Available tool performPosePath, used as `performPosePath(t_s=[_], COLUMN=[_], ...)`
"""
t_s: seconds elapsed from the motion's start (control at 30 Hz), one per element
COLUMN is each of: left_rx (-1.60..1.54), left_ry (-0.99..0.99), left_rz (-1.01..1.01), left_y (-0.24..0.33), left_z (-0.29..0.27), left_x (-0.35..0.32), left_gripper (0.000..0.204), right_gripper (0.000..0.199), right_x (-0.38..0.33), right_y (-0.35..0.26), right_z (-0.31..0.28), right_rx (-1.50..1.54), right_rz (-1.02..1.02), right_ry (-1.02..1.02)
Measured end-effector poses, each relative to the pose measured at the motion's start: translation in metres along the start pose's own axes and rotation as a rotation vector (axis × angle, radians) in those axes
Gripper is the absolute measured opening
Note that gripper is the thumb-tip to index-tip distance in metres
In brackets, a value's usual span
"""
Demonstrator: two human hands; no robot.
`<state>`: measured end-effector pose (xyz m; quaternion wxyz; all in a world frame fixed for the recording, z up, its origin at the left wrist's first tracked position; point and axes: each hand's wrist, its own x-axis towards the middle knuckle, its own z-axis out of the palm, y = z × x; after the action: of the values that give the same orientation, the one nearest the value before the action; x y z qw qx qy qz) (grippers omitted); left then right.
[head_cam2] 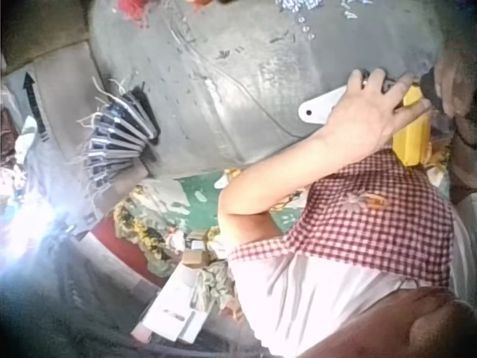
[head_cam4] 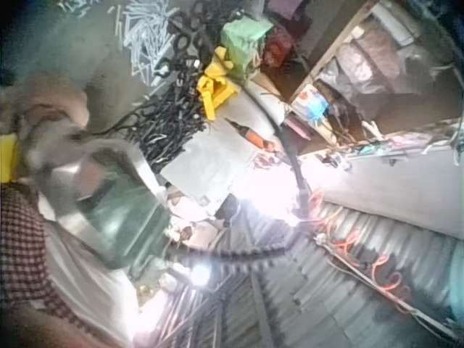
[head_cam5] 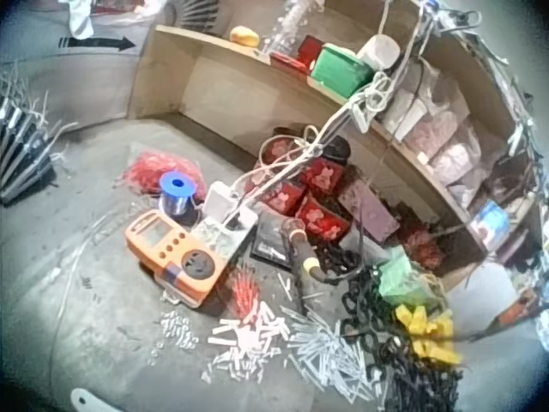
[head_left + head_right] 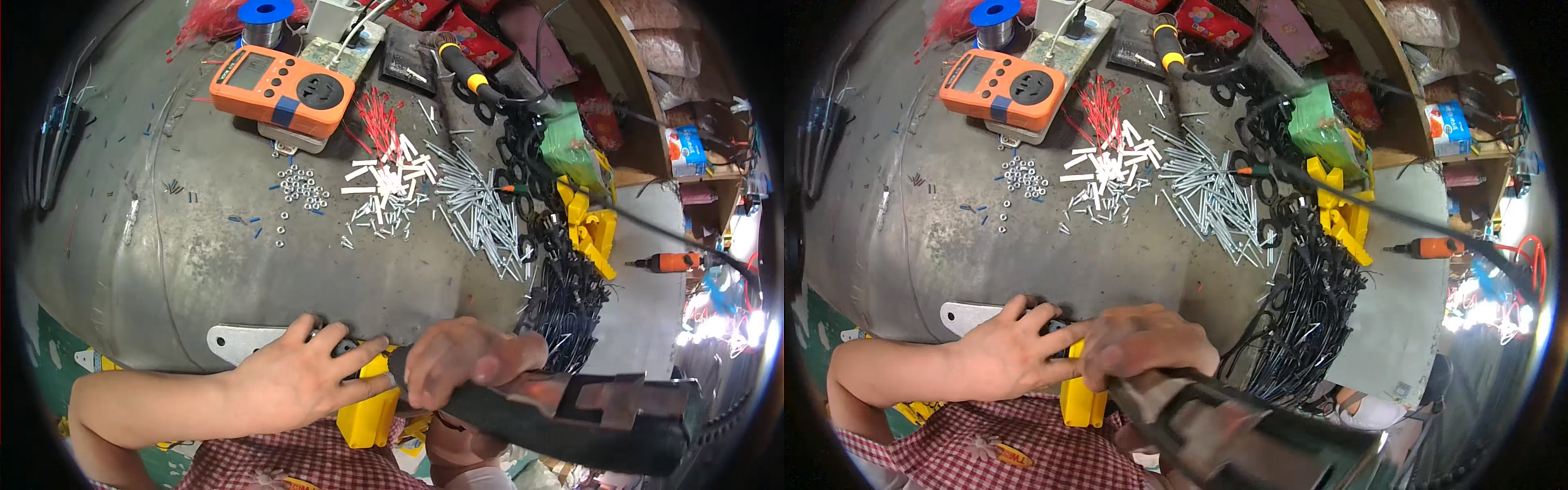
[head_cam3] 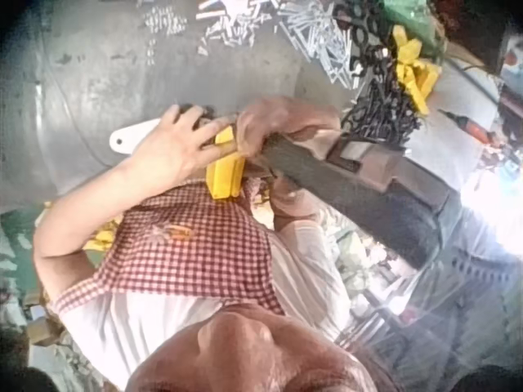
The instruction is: The person assembles a heating tool by driving screws with an electric screwdriver, connecting and soldering wires using a soldering iron, fitting the wiring into the plastic casing, and fastening the housing pieces together with the electric screwdriver.
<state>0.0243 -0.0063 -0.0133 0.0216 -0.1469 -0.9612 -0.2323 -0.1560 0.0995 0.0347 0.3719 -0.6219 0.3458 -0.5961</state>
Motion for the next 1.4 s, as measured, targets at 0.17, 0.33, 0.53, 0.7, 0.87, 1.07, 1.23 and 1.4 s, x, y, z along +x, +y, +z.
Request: performPosePath(t_s=[0.17, 0.33, 0.53, 0.7, 0.87, 1.07, 1.23, 1.4], left_rx=[-0.017, 0.046, 0.047, -0.158, -0.199, -0.118, -0.094, -0.076], left_ry=[0.025, 0.007, 0.051, 0.138, 0.045, -0.055, -0.126, -0.114], left_rz=[-0.006, -0.099, -0.044, -0.301, -0.352, -0.409, -0.443, -0.441], left_y=[0.002, 0.014, 0.008, 0.009, 0.007, 0.015, 0.019, 0.018], left_z=[0.000, 0.005, 0.008, 0.007, 0.002, -0.014, -0.023, -0.022], left_x=[0.003, 0.000, -0.002, -0.011, -0.005, 0.004, 0.012, 0.010], left_gripper=[0.047, 0.048, 0.064, 0.077, 0.077, 0.074, 0.073, 0.074], right_gripper=[0.045, 0.045, 0.064, 0.044, 0.032, 0.032, 0.034, 0.036], right_x=[-0.019, -0.024, -0.049, -0.105, -0.146, -0.129, -0.128, -0.141], right_y=[0.003, -0.014, -0.036, -0.051, -0.046, -0.034, -0.027, -0.032], right_z=[0.033, 0.049, 0.033, -0.002, -0.018, -0.008, -0.004, -0.012], right_rx=[0.109, -0.376, 0.077, 0.404, 0.466, 0.528, 0.561, 0.581], right_rz=[-0.015, -0.018, -0.271, -0.041, -0.063, -0.048, -0.025, -0.077], right_ry=[0.354, 0.451, 0.748, 1.270, 1.457, 1.378, 1.374, 1.375])
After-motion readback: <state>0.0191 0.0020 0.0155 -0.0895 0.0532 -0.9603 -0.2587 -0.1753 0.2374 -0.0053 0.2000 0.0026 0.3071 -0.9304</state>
